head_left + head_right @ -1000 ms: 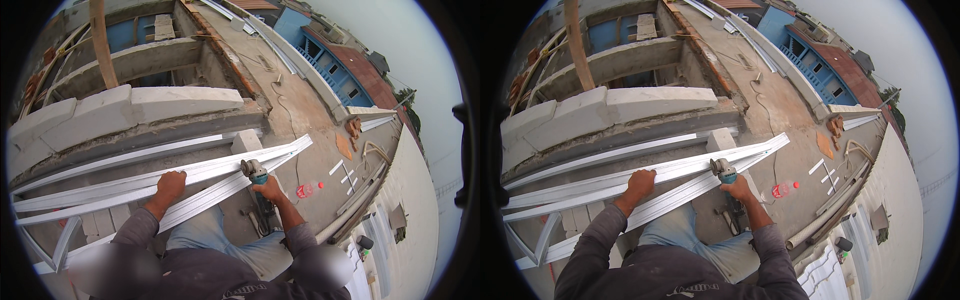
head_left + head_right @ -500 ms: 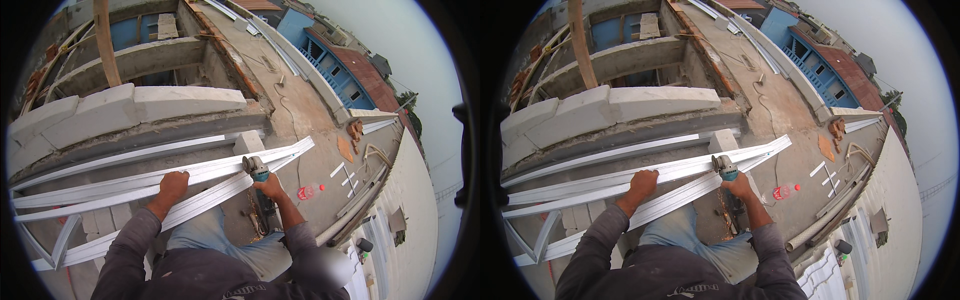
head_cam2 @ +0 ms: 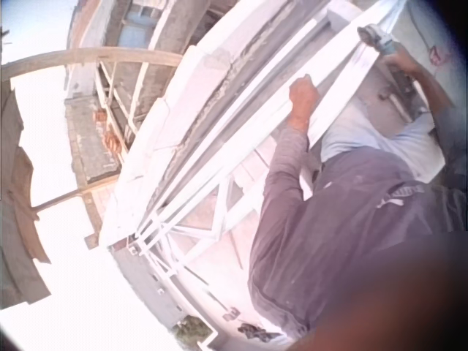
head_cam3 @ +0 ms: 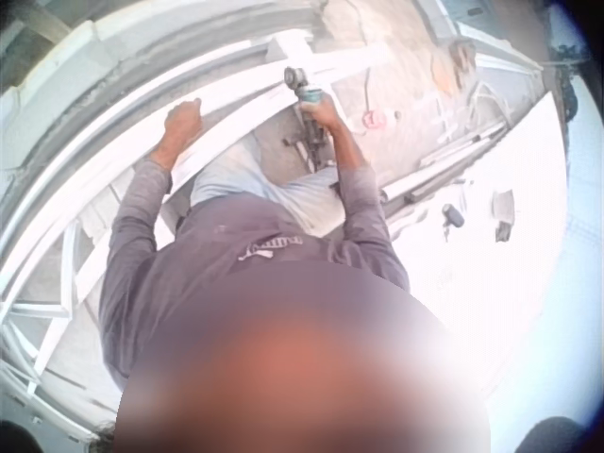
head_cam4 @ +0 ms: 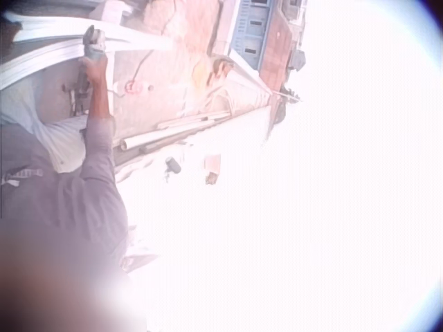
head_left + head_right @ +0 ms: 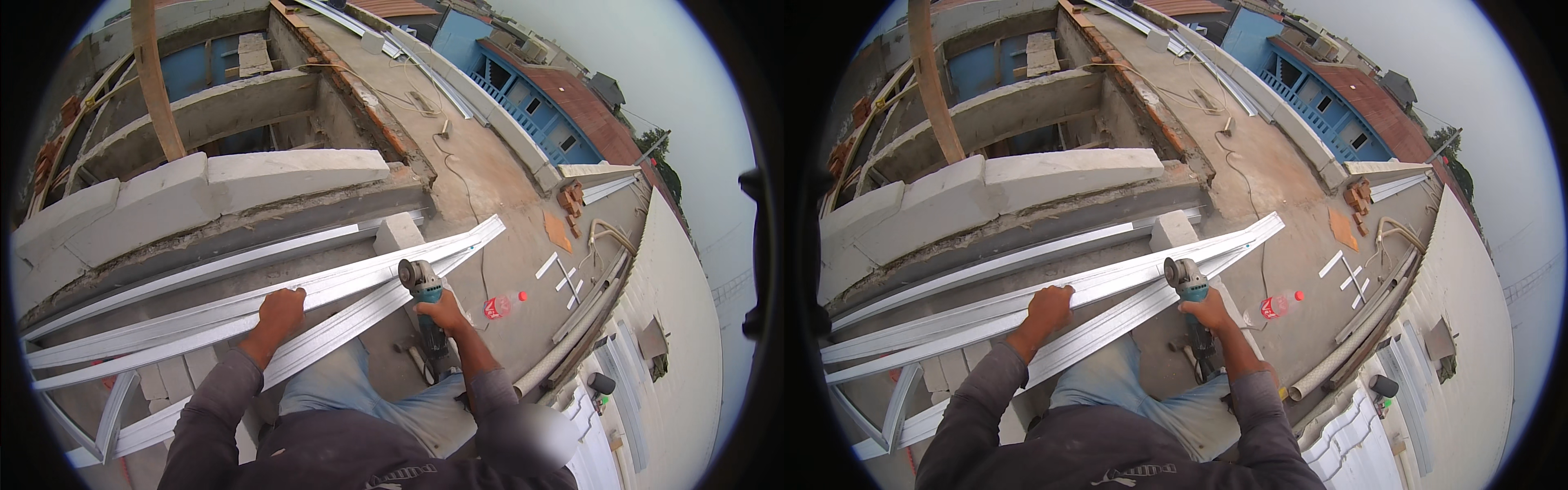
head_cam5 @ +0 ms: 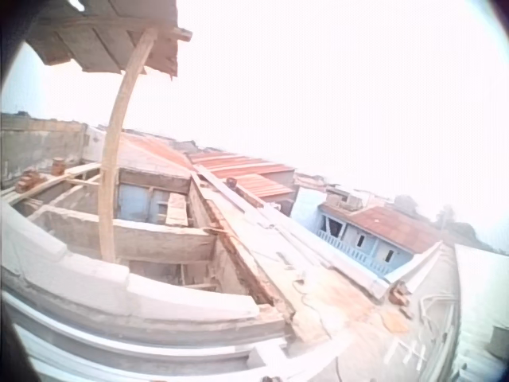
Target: The person measures and cuts long white metal profiles using an angle grinder on a rooftop. They mark the profiles, cut them to length, and place the cut pieces aside.
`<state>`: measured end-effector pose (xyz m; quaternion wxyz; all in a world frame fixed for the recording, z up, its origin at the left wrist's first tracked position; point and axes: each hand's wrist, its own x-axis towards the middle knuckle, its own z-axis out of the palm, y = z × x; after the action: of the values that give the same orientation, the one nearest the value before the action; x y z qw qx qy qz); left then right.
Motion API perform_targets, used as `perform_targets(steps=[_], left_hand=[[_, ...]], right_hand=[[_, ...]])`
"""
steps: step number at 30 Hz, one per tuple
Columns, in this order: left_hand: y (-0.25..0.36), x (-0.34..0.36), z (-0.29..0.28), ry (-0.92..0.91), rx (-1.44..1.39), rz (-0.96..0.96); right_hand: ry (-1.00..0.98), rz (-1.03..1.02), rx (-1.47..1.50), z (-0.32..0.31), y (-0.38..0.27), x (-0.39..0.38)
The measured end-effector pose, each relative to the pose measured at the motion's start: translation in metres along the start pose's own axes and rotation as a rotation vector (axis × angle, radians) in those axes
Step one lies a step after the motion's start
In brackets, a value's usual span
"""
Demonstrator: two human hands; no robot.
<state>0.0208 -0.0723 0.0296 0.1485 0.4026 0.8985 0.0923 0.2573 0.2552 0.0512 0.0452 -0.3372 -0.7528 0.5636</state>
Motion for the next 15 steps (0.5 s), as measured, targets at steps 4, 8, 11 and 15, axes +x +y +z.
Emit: perform_targets(steps=[4,8,11,15], left_hand=[[-0.010,0.005,0.000,-0.209,-0.175,0.081],[-0.011,0.008,0.012,-0.348,-0.113,0.134],[-0.010,0.008,0.015,-0.446,-0.123,0.141],[-0.006,0.018,0.001,-0.666,-0.211,0.093]], right_hand=[[0.224,-0.005,0.569,0.004,-0.001,-0.034],[0.458,-0.018,0.825,0.010,0.004,-0.060],[0.525,0.004,0.909,0.010,0.011,-0.080],[0.628,-0.005,1.010,0.004,0.014,-0.093]])
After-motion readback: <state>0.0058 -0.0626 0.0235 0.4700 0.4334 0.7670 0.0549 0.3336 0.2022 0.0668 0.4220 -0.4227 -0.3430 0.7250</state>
